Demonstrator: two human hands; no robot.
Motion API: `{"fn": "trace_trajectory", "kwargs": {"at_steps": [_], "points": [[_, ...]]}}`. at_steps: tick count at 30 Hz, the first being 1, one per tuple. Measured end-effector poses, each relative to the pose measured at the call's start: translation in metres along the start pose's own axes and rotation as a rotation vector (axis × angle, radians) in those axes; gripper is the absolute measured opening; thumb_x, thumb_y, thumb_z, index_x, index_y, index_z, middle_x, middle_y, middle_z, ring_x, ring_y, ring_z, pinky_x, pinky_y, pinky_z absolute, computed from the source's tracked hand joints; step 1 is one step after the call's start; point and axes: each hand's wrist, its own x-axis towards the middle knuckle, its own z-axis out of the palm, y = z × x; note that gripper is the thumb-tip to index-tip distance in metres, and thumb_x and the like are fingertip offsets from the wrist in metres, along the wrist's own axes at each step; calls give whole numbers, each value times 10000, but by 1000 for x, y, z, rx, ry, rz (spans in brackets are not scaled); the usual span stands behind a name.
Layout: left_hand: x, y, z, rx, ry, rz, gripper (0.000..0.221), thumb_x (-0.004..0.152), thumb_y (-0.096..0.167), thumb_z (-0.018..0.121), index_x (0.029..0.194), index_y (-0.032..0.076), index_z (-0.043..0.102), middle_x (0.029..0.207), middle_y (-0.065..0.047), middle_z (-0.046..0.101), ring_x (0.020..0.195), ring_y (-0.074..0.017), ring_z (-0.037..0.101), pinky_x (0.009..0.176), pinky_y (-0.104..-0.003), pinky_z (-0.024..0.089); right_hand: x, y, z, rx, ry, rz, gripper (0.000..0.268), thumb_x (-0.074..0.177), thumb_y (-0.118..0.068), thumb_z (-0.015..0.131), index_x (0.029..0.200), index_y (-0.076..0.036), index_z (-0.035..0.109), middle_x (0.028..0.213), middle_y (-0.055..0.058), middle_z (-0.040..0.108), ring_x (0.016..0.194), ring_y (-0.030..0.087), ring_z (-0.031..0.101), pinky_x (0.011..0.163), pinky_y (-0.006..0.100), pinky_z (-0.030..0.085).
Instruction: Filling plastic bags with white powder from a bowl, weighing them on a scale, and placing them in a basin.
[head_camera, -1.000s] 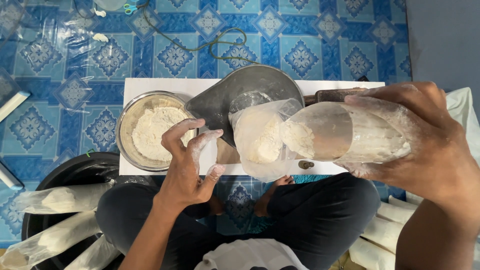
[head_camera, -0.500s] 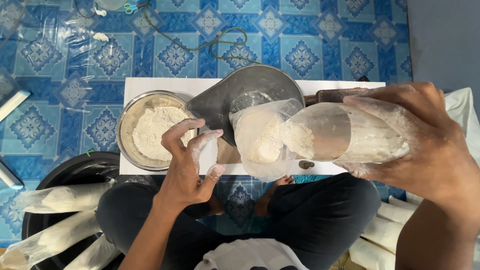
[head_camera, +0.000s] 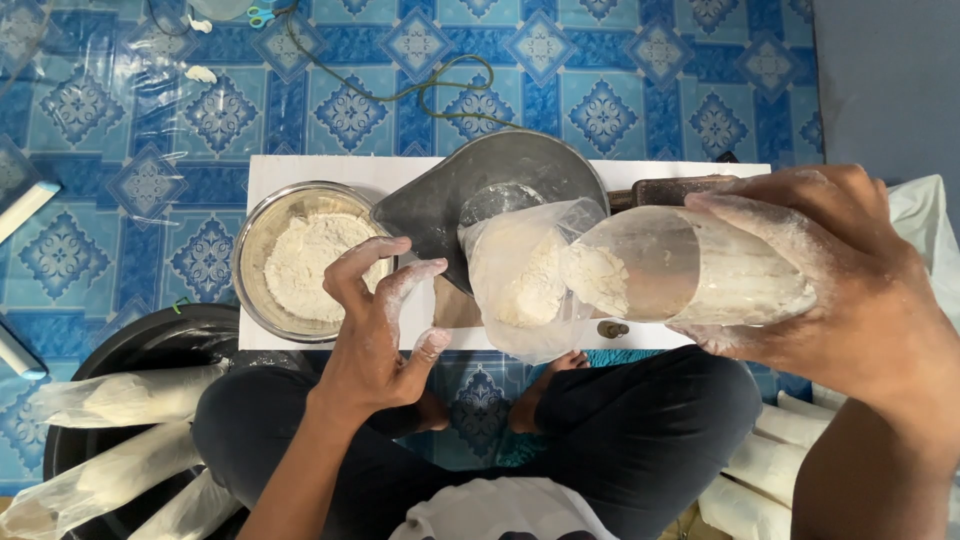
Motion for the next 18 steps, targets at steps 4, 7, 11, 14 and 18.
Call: {"fn": "trace_trajectory", "kwargs": {"at_steps": [4,7,11,14,18], "points": [[2,1,-1,14,6,6,504,1017,413,387,1289,8,514,1316,-142,257,1314,-313,327,1028,-462,506,0,1,1,-4,12,-20,715,674,-260,907,1285,9,652,1273,156,583,1191,324,516,1012,421,452],[2,1,-1,-3,2,-1,514,1016,413,392,1284,-8,515,1311,-135,244,1315,-317,337,1056,-478,504,-1,3,1,-34,14,-30,747,660,-307,920,1294,-11,657,1265,139,588,1165,315,523,996,417,445],[1,1,-1,-10,-3,-5,507,1016,411,396,1294,1,504,1315,-137,240,1320,-323,344,1046,-465,522,0,1,0,-44,-3,-27,742,660,-305,908,1293,-9,656,1267,153,596,1169,326,524,993,433,453],[2,1,-1,-13,0,1,512,1019,410,390,1292,-9,502,1313,-140,238,1317,-320,345,1040,-460,536,0,1,0,-48,-8,-23,740,660,-305,904,1293,-13,655,1270,152,599,1174,327,522,998,432,456],[2,2,-1,-11,-2,-2,508,1018,405,393,1291,-9,500,1311,-147,240,1318,-321,344,1055,-471,523,-1,3,1,-49,-6,-31,735,668,-292,904,1297,-14,646,1283,150,599,1192,329,519,1014,445,450]]}}
